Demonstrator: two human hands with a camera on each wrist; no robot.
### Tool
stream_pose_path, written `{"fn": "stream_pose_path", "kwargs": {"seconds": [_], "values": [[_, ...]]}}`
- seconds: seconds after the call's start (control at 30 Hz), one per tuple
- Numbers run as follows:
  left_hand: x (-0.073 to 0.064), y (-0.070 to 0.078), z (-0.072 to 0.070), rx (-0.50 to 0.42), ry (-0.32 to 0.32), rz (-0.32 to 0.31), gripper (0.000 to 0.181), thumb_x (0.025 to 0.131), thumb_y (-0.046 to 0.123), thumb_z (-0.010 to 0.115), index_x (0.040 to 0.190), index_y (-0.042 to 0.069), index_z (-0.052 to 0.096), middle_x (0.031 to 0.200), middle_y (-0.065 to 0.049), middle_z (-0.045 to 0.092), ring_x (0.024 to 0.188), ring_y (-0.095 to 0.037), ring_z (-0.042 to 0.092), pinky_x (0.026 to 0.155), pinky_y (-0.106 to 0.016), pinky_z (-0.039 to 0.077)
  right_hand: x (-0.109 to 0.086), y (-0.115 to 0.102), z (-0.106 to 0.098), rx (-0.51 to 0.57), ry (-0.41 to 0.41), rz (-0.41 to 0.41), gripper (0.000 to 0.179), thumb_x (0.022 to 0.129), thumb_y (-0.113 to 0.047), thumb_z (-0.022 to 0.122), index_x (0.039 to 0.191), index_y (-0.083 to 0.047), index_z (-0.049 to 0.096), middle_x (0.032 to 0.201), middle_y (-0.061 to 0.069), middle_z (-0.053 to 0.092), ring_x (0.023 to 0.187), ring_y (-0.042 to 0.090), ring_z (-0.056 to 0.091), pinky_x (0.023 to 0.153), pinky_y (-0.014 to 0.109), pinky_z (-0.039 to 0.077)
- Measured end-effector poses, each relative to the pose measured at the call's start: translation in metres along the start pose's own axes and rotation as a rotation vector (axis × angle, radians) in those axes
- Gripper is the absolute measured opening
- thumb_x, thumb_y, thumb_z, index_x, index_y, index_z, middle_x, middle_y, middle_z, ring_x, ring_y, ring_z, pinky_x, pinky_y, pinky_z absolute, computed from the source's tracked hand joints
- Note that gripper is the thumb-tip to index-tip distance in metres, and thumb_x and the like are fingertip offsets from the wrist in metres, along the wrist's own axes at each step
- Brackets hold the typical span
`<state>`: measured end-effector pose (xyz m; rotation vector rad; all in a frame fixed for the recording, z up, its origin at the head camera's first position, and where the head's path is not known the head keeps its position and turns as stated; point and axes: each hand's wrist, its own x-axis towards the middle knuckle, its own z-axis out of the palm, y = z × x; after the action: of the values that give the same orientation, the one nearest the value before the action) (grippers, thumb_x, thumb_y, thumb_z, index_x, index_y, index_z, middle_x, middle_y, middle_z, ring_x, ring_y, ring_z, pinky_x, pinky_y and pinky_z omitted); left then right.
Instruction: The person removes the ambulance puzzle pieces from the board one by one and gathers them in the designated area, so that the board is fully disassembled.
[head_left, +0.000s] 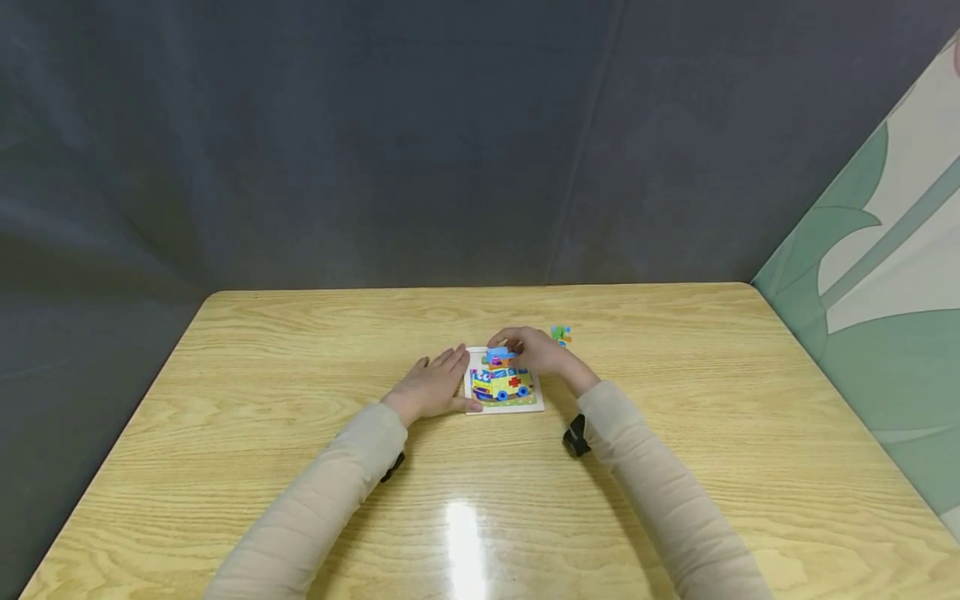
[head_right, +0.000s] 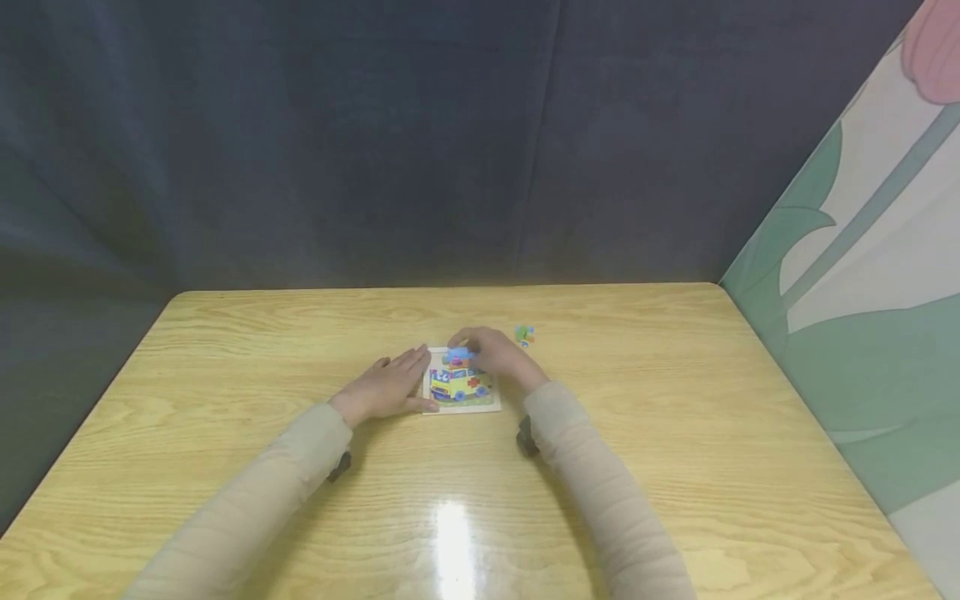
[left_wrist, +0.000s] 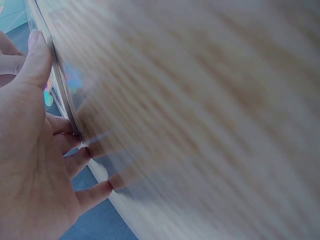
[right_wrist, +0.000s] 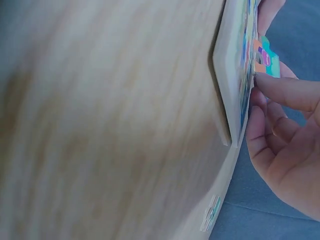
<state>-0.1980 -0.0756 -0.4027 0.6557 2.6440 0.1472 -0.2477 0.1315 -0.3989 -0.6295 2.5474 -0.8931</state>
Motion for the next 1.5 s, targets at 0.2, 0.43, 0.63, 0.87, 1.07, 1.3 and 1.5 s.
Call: {"fn": "stream_pose_path", "kwargs": {"seconds": [0.2,0.43,0.63,0.87,1.07,1.3,1.5], "values": [[-0.001,0.001,0.000,-0.005,0.002,-0.002,0.089,0.092,0.062,0.044,0.155,0.009,0.010,0.163,-0.007,0.005,0.151,-0.024,0.011,0.120,-0.053,0.018,0.000,0.001,-0.002,0.054,0.033,0.033,0.028,0.089,0.002,0.061,0.117,0.000,0.063,0.109,0.019,0.064,0.097,0.026,0.060,0.082,0.032,0.052],[-0.001,0.000,0.000,-0.003,0.008,0.000,0.090,0.092,0.062,0.044,0.155,0.009,0.010,0.163,-0.007,0.005,0.151,-0.024,0.011,0.121,-0.052,0.017,-0.004,0.003,-0.005,0.158,0.120,0.094,0.021,0.090,-0.003,0.062,0.110,0.003,0.066,0.104,0.019,0.068,0.095,0.025,0.066,0.083,0.031,0.054],[0.000,0.000,0.000,-0.009,0.002,0.002,0.090,0.092,0.062,0.044,0.155,0.009,0.008,0.163,-0.007,0.003,0.151,-0.025,0.010,0.121,-0.052,0.016,-0.010,0.006,-0.014,0.325,0.147,0.173,0.025,0.093,-0.004,0.059,0.115,0.006,0.064,0.106,0.022,0.068,0.086,0.014,0.066,0.083,0.031,0.058],[0.001,-0.001,0.002,-0.002,-0.003,0.005,0.090,0.092,0.063,0.043,0.155,0.009,0.007,0.163,-0.006,0.002,0.151,-0.024,0.008,0.121,-0.051,0.016,-0.019,0.020,-0.028,0.460,0.202,0.206,0.032,0.094,-0.005,0.058,0.122,0.009,0.059,0.101,0.014,0.070,0.082,0.008,0.067,0.086,0.034,0.058],[-0.001,0.000,0.002,-0.003,0.007,0.013,0.089,0.092,0.061,0.044,0.155,0.009,0.009,0.163,-0.007,0.003,0.151,-0.024,0.009,0.121,-0.052,0.016,-0.032,0.031,-0.045,0.615,0.254,0.249,0.039,0.097,-0.008,0.054,0.131,0.010,0.052,0.085,-0.008,0.067,0.079,0.001,0.067,0.081,0.021,0.056],[0.000,0.000,0.002,-0.010,0.013,0.014,0.089,0.092,0.061,0.045,0.155,0.008,0.010,0.163,-0.007,0.004,0.151,-0.025,0.010,0.121,-0.052,0.017,-0.047,0.043,-0.060,0.653,0.299,0.255,0.041,0.100,-0.010,0.048,0.136,0.010,0.046,0.089,-0.007,0.064,0.080,-0.002,0.066,0.084,0.020,0.056],[0.000,0.001,0.002,-0.010,0.006,0.007,0.090,0.092,0.062,0.043,0.155,0.008,0.008,0.163,-0.006,0.003,0.151,-0.024,0.009,0.121,-0.052,0.016,-0.057,0.059,-0.068,0.604,0.321,0.254,0.042,0.101,-0.012,0.047,0.136,0.009,0.046,0.090,-0.009,0.066,0.083,-0.002,0.066,0.086,0.022,0.056]]}}
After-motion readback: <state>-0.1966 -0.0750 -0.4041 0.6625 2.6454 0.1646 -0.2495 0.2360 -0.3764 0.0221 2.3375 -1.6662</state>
